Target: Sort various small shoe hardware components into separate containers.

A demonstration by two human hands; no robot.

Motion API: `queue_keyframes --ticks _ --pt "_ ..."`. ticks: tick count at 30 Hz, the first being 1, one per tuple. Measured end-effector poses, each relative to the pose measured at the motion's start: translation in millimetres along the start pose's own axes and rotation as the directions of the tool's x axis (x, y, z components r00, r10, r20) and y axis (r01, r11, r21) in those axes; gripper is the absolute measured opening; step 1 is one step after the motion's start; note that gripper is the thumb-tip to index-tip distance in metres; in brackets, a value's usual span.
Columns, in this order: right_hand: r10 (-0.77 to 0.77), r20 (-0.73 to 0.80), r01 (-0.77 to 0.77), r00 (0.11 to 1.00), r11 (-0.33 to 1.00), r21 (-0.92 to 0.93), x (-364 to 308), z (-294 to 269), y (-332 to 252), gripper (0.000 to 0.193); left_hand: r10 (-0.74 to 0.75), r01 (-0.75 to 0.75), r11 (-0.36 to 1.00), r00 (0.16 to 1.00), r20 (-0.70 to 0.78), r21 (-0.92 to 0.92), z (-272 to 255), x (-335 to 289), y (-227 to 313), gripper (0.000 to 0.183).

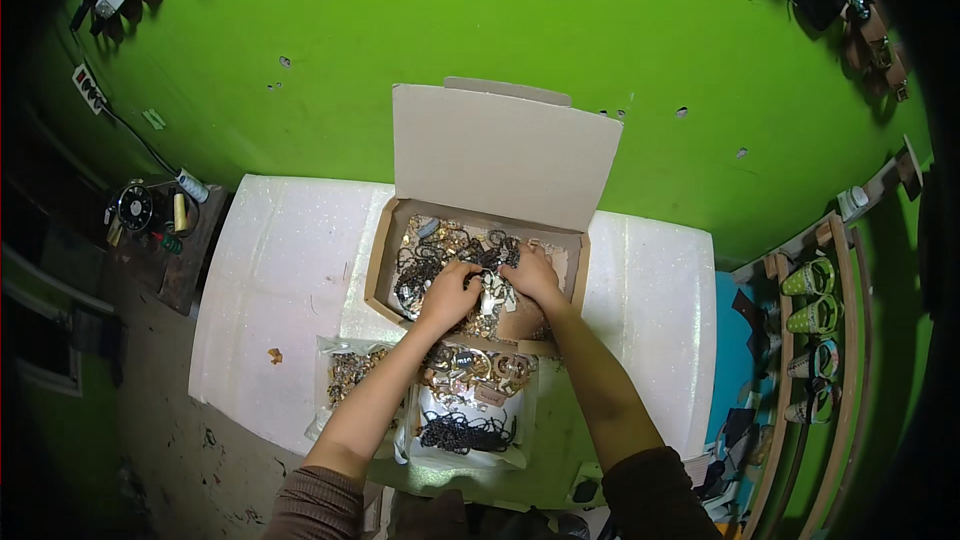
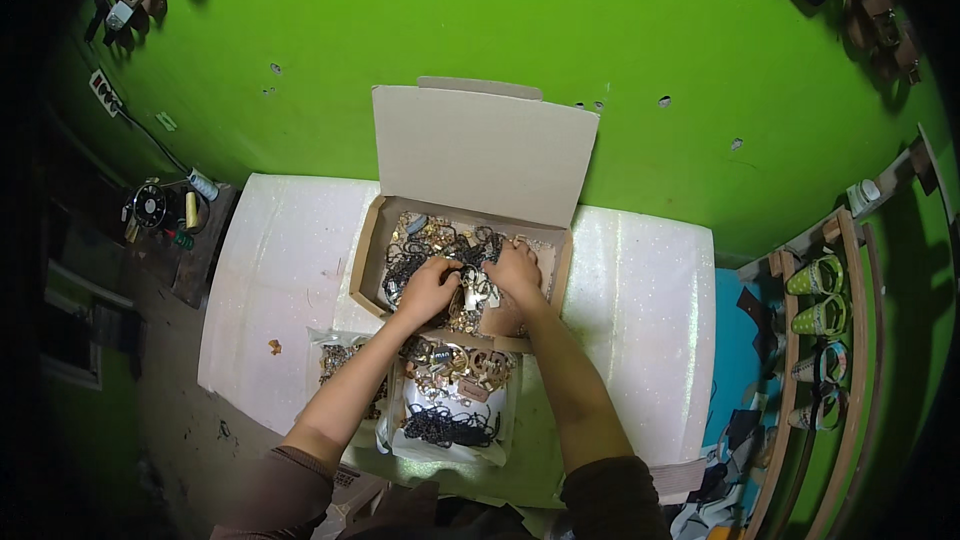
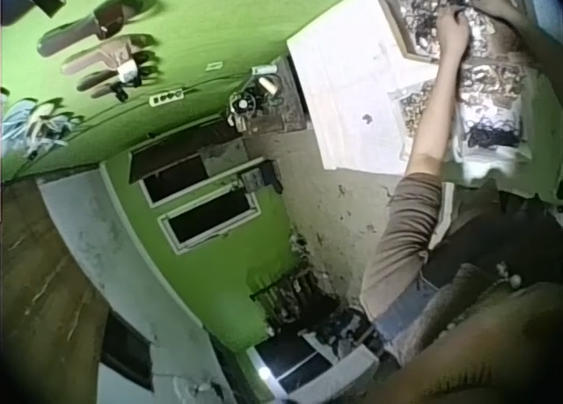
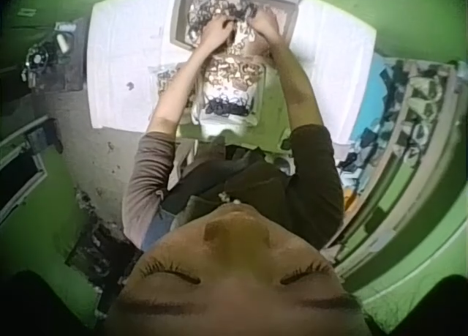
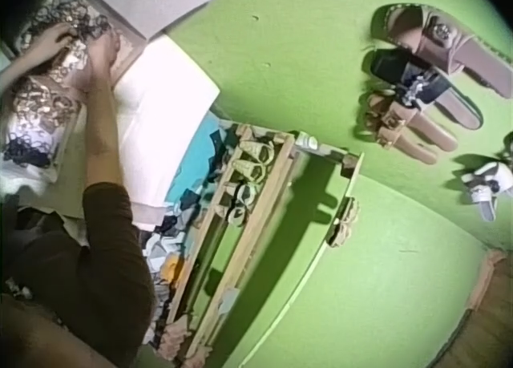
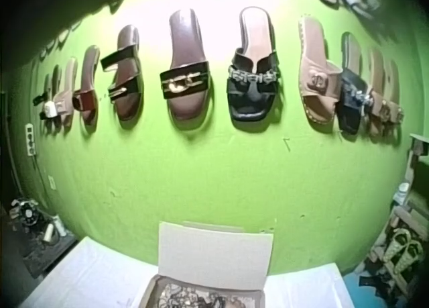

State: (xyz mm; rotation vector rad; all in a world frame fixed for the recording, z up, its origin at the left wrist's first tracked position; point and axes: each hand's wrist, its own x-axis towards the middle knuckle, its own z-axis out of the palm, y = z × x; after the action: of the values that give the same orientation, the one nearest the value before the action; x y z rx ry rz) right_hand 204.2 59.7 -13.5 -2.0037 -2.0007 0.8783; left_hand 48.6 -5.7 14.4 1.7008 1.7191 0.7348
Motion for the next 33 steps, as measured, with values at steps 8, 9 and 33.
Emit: queue_keyframes --ticks 8,9,33 --pt "-0.079 0.004 0.077 0.997 0.979 0.188 13 14 10 0.044 -0.038 0.039 0.997 0.999 0.017 -0.064 3 -1 -3 0.027" --pt "-0.094 0.005 0.09 0.996 0.967 0.237 16 14 15 0.041 -0.044 0.044 0.996 0.999 -0.002 -0.074 2 -3 -3 0.027" --pt "-0.403 0.031 0.278 0.915 0.683 0.675 -73 -174 -68 0.031 -0.392 0.422 0.481 0.888 0.242 -0.769 -25 -15 -5 0.035"
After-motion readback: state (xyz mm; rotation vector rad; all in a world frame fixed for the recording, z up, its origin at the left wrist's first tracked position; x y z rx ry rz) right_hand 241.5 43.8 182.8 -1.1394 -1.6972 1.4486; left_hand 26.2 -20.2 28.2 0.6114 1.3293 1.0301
